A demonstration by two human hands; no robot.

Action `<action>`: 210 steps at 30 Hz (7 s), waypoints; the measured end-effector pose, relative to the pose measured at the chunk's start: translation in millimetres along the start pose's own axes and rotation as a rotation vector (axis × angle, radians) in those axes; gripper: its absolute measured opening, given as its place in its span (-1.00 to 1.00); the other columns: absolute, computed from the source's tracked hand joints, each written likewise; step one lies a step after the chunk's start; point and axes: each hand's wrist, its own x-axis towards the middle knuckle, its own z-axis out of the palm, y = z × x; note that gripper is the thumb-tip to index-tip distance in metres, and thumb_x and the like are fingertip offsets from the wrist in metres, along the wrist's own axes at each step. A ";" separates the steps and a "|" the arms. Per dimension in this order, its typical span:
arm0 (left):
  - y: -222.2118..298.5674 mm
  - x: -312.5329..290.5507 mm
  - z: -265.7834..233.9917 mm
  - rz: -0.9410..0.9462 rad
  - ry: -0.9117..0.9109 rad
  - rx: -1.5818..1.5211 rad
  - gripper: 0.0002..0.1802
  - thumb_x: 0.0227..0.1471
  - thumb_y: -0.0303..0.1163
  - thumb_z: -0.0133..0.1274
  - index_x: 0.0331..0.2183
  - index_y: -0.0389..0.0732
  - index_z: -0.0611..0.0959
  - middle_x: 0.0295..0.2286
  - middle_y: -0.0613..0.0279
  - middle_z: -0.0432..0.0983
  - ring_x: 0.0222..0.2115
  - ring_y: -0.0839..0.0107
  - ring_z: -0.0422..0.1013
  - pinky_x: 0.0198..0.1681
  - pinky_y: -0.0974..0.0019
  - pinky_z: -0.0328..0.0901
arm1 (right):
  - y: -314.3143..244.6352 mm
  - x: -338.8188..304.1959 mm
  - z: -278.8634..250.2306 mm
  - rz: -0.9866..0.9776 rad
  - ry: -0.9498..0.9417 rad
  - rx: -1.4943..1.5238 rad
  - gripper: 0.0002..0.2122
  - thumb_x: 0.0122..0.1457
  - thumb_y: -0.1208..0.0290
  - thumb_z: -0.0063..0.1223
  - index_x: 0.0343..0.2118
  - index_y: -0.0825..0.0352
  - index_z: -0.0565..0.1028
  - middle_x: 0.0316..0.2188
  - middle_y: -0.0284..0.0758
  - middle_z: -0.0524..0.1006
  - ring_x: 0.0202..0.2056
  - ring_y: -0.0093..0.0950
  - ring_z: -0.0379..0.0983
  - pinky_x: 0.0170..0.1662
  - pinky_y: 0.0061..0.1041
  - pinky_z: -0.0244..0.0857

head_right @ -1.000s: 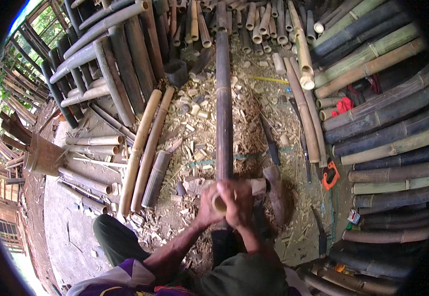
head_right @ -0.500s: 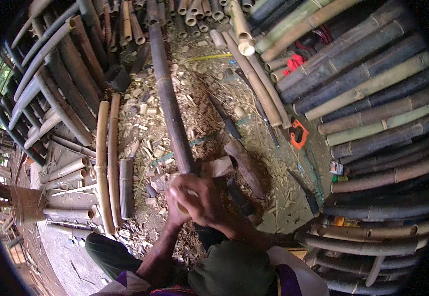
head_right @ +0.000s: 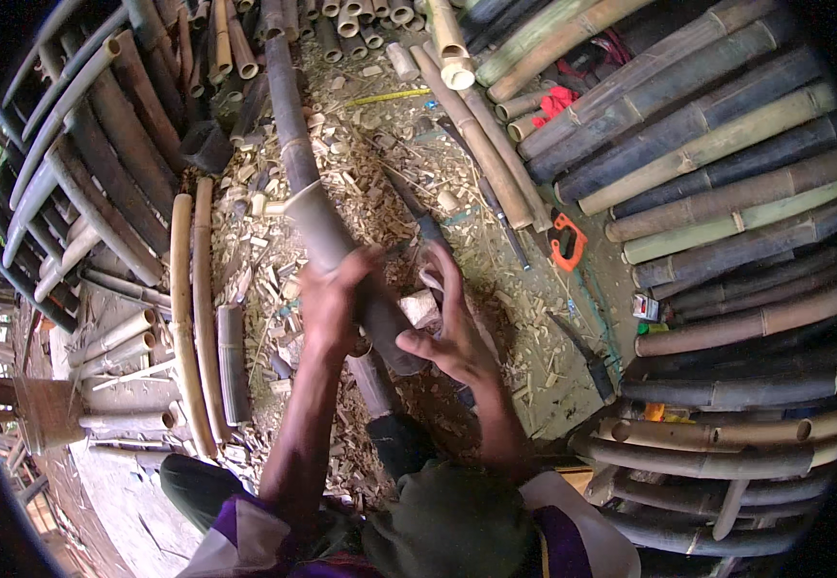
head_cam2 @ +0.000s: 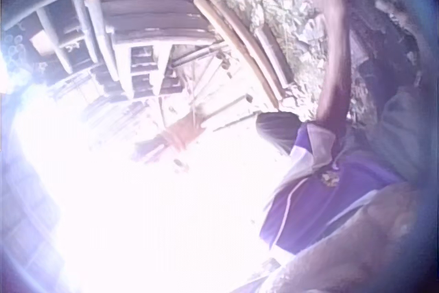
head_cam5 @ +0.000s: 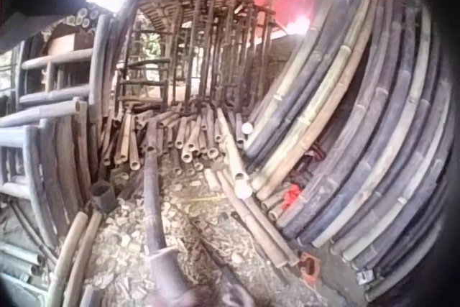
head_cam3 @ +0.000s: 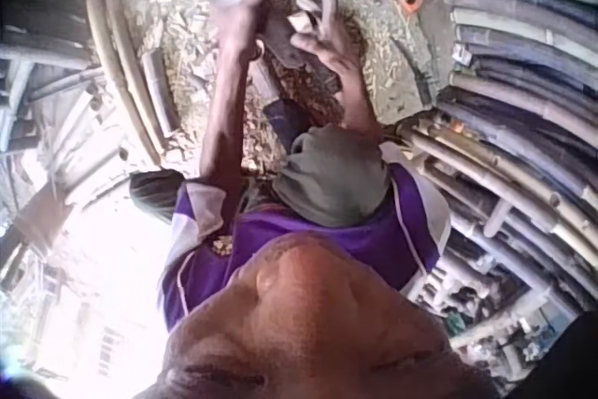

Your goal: The person sits on the floor and uses a knife and a wooden mallet to shape the end of a bamboo pole. They repeatedly strike the knife with the mallet to hollow and smooth the bamboo, then inspect the opening by inserting a smaller bamboo piece.

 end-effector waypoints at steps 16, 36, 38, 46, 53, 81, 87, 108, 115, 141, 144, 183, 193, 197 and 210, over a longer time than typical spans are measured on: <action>-150.6 -114.2 2.0 -0.118 -0.465 0.146 -0.68 0.12 -0.35 0.19 -0.12 -0.33 0.69 -0.22 0.11 0.65 -0.15 0.38 0.52 -0.01 0.25 0.39 | 129.3 123.6 -262.6 -0.078 0.474 -1.081 -0.42 0.21 0.21 0.23 0.18 0.48 0.39 0.08 0.08 0.50 0.11 -0.11 0.44 0.19 -0.19 0.25; -209.7 -80.2 -104.2 -0.145 -0.024 0.387 -0.50 0.00 -0.28 0.39 -0.14 -0.51 0.68 -0.29 -0.02 0.70 -0.33 0.32 0.57 -0.13 0.22 0.44 | 139.1 -101.2 -140.2 0.199 -0.029 -1.060 -0.05 0.14 0.20 0.29 0.42 0.46 -0.08 0.18 0.24 0.31 0.16 0.14 0.33 0.18 -0.07 0.29; -194.2 -84.1 -101.3 -0.192 0.025 0.410 -0.54 0.03 -0.33 0.37 -0.15 -0.50 0.68 -0.29 0.00 0.69 -0.33 0.35 0.56 -0.15 0.25 0.43 | 124.8 -98.8 -157.0 0.313 -0.092 -1.100 -0.07 0.14 0.22 0.28 0.42 0.46 -0.07 0.14 0.22 0.34 0.12 0.13 0.36 0.14 -0.05 0.31; -185.5 -79.2 -97.3 -0.317 -0.038 0.467 -0.57 0.08 -0.34 0.33 -0.08 -0.45 0.67 -0.25 0.08 0.67 -0.26 0.36 0.53 -0.10 0.24 0.41 | 165.7 -129.9 -158.3 0.210 0.074 -1.134 -0.10 0.10 0.26 0.32 0.41 0.44 0.01 0.14 0.22 0.35 0.11 0.15 0.35 0.17 -0.03 0.27; -171.2 -69.3 -99.8 -0.382 -0.093 0.701 -0.50 -0.08 -0.23 0.42 -0.22 -0.46 0.72 -0.41 -0.02 0.70 -0.41 0.30 0.60 -0.19 0.20 0.46 | 177.4 -140.2 -159.6 0.245 0.104 -1.312 -0.02 -0.03 0.23 0.43 0.39 0.43 0.05 0.19 0.15 0.38 0.14 0.11 0.38 0.18 -0.09 0.29; -220.7 -317.1 -58.6 -0.246 0.884 -0.027 -0.63 0.06 -0.31 0.20 -0.11 -0.31 0.70 -0.35 0.23 0.58 -0.34 0.36 0.48 -0.31 0.20 0.42 | 182.1 -146.5 -170.0 0.170 0.097 -1.096 -0.09 0.03 0.24 0.37 0.38 0.46 0.08 0.13 0.16 0.41 0.06 0.12 0.42 0.10 -0.04 0.33; -300.4 -340.9 -69.9 -0.377 0.684 0.272 -0.34 -0.21 -0.47 0.34 0.02 -0.42 0.61 -0.30 0.05 0.64 -0.43 0.27 0.55 -0.35 0.27 0.46 | 193.6 -146.5 -164.7 0.120 0.142 -1.041 -0.08 0.03 0.22 0.36 0.39 0.42 0.07 0.15 0.14 0.40 0.08 0.10 0.41 0.11 -0.04 0.33; -94.3 -306.3 -124.1 -0.343 0.202 1.091 -0.27 -0.44 0.01 0.51 -0.29 -0.37 0.70 -0.43 0.00 0.63 -0.38 0.16 0.58 -0.22 0.11 0.44 | 164.1 23.3 -14.5 -0.412 -0.619 -1.195 -0.14 -0.09 0.08 0.42 0.26 0.36 0.30 0.20 -0.05 0.36 0.20 -0.04 0.27 0.32 0.10 0.01; -119.3 -292.3 -135.9 -0.244 0.472 0.962 -0.32 -0.39 -0.05 0.48 -0.26 -0.34 0.67 -0.44 -0.08 0.63 -0.38 0.05 0.58 -0.22 0.07 0.44 | 139.7 -28.3 67.6 -0.180 -0.815 -0.941 -0.18 -0.07 0.06 0.40 0.21 0.42 0.34 0.09 -0.06 0.49 0.09 -0.18 0.43 0.15 -0.03 0.20; -368.1 -539.7 -106.2 -1.111 0.644 0.030 -0.56 0.22 -0.17 0.14 -0.03 -0.31 0.56 -0.20 0.05 0.57 -0.21 0.25 0.51 -0.11 0.14 0.39 | 140.8 -279.9 -150.6 1.102 -0.700 -0.711 -0.65 0.24 0.14 0.15 -0.14 0.37 0.53 -0.33 -0.04 0.60 -0.20 -0.02 0.57 -0.13 -0.14 0.42; -365.3 -518.3 -145.7 -1.004 0.607 0.077 -0.56 0.23 -0.15 0.12 -0.03 -0.29 0.56 -0.22 0.06 0.58 -0.24 0.25 0.52 -0.13 0.14 0.40 | 127.0 -272.3 -184.1 1.046 -0.681 -0.724 -0.65 0.23 0.14 0.15 -0.16 0.37 0.54 -0.32 -0.04 0.61 -0.19 -0.01 0.58 -0.12 -0.13 0.42; -180.2 -238.5 -145.3 -0.279 0.612 1.014 -0.10 -0.25 0.04 0.46 0.01 -0.26 0.42 -0.12 -0.07 0.46 -0.01 -0.05 0.38 0.07 -0.09 0.25 | 70.5 -26.1 98.9 0.031 -0.758 -0.742 -0.64 0.43 0.04 -0.15 -0.22 0.32 0.38 -0.50 -0.03 0.45 -0.54 -0.04 0.45 -0.51 -0.05 0.36; -199.8 -202.9 -137.2 -0.333 0.617 0.989 -0.42 -0.18 -0.23 0.36 -0.21 -0.37 0.47 -0.32 -0.19 0.62 -0.30 -0.07 0.61 -0.21 -0.02 0.49 | 63.3 -26.7 122.1 -0.311 -0.869 -1.091 -0.64 0.47 0.02 -0.25 -0.21 0.26 0.36 -0.49 -0.03 0.48 -0.57 -0.15 0.50 -0.55 -0.13 0.39; -200.5 -206.4 -141.1 -0.340 0.596 0.985 -0.45 -0.17 -0.26 0.34 -0.21 -0.39 0.48 -0.32 -0.20 0.62 -0.30 -0.09 0.61 -0.22 -0.03 0.49 | 69.3 -40.4 120.2 -0.266 -0.916 -1.020 -0.63 0.49 0.00 -0.31 -0.21 0.23 0.39 -0.55 -0.19 0.44 -0.65 -0.33 0.43 -0.67 -0.38 0.31; -196.1 -206.4 -156.5 -0.303 0.503 0.946 -0.39 -0.28 -0.14 0.35 -0.28 -0.43 0.55 -0.39 -0.25 0.61 -0.31 -0.13 0.59 -0.19 -0.02 0.46 | 72.5 -13.5 109.0 -0.296 -0.936 -0.916 -0.67 0.46 0.10 -0.17 -0.24 0.30 0.41 -0.69 -0.29 0.42 -0.68 -0.38 0.42 -0.67 -0.31 0.27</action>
